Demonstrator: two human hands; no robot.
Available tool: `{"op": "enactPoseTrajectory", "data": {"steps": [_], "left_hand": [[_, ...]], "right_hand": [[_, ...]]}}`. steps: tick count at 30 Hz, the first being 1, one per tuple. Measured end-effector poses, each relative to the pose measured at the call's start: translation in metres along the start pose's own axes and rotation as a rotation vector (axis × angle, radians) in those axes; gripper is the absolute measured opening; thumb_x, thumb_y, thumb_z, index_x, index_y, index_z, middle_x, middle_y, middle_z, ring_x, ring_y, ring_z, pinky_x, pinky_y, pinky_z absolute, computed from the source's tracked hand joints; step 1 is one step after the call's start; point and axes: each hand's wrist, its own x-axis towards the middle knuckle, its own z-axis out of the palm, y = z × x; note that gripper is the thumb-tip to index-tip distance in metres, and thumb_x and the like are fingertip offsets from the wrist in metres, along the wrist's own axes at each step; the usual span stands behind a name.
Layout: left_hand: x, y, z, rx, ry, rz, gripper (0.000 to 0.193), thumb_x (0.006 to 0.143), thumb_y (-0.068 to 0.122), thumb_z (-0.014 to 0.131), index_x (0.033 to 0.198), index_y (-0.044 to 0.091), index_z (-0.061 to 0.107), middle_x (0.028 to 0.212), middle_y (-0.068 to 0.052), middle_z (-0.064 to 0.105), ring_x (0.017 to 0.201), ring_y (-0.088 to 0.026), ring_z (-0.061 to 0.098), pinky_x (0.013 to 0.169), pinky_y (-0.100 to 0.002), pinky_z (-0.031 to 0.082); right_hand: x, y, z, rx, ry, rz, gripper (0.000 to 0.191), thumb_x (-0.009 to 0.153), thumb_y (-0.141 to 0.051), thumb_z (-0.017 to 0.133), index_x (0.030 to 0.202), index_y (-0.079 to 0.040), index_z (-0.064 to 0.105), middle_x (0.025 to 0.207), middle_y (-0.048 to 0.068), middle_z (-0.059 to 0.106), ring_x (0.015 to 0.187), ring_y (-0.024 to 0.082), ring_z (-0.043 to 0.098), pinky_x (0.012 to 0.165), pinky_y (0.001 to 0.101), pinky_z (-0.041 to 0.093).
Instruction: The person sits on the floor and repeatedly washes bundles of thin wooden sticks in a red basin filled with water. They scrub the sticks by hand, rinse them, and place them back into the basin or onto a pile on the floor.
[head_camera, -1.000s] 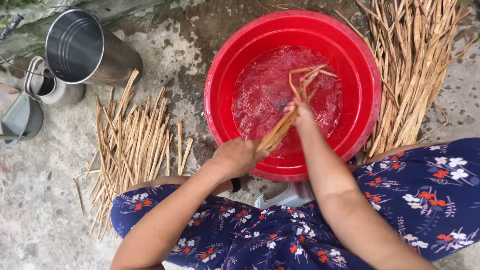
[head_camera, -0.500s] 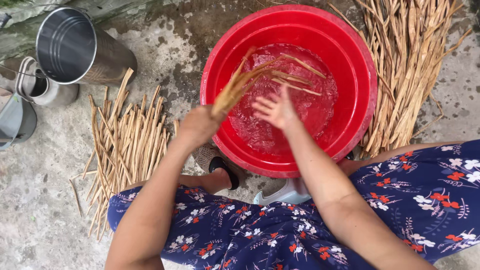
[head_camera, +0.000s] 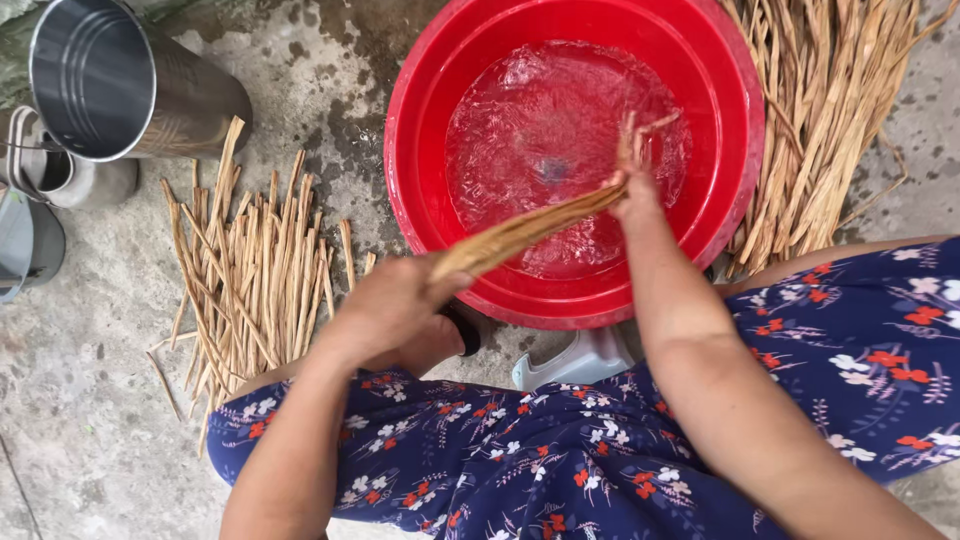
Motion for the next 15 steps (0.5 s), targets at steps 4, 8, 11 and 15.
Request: {"op": "enactPoseTrajectory", "data": {"steps": [4, 8, 11, 15], "left_hand": [[0.022, -0.017, -0.022, -0.075, 0.069, -0.072, 0.048, 0.099, 0.051, 0.050, 0.110, 0.009, 0.070, 0.072, -0.012, 0.069, 0.067, -0.022, 0.067, 0.068, -0.044, 0.056], [0.088, -0.032, -0.016, -0.093, 0.115, 0.062, 0.035, 0.100, 0.032, 0.051, 0.123, 0.006, 0.059, 0.077, -0.017, 0.070, 0.067, -0.024, 0.070, 0.066, -0.046, 0.052], [0.162, -0.039, 0.019, -0.127, -0.051, -0.118, 0.035, 0.101, 0.029, 0.048, 0.126, 0.004, 0.053, 0.093, -0.021, 0.072, 0.072, -0.029, 0.073, 0.064, -0.047, 0.060], [0.265, -0.059, 0.095, -0.114, -0.035, -0.179, 0.038, 0.098, 0.022, 0.050, 0.133, 0.005, 0.050, 0.112, -0.026, 0.068, 0.082, -0.037, 0.074, 0.075, -0.047, 0.060]], "right_hand": [[0.001, -0.013, -0.020, 0.053, -0.137, -0.099, 0.067, 0.092, -0.063, 0.061, 0.129, -0.007, 0.058, 0.094, 0.008, 0.068, 0.086, 0.022, 0.070, 0.091, 0.0435, 0.061], [0.002, -0.006, -0.008, 0.008, -0.141, -0.170, 0.085, 0.088, -0.072, 0.057, 0.151, -0.024, 0.027, 0.139, 0.010, 0.045, 0.124, 0.026, 0.052, 0.110, 0.0540, 0.039], [0.012, 0.002, -0.012, 0.010, -0.083, -0.248, 0.082, 0.085, -0.066, 0.059, 0.148, -0.022, 0.032, 0.144, 0.011, 0.044, 0.129, 0.029, 0.049, 0.113, 0.0558, 0.037], [0.025, 0.036, -0.031, -0.150, 0.271, -0.330, 0.049, 0.096, -0.043, 0.058, 0.136, -0.016, 0.047, 0.121, 0.013, 0.059, 0.102, 0.026, 0.050, 0.112, 0.0620, 0.034]]}}
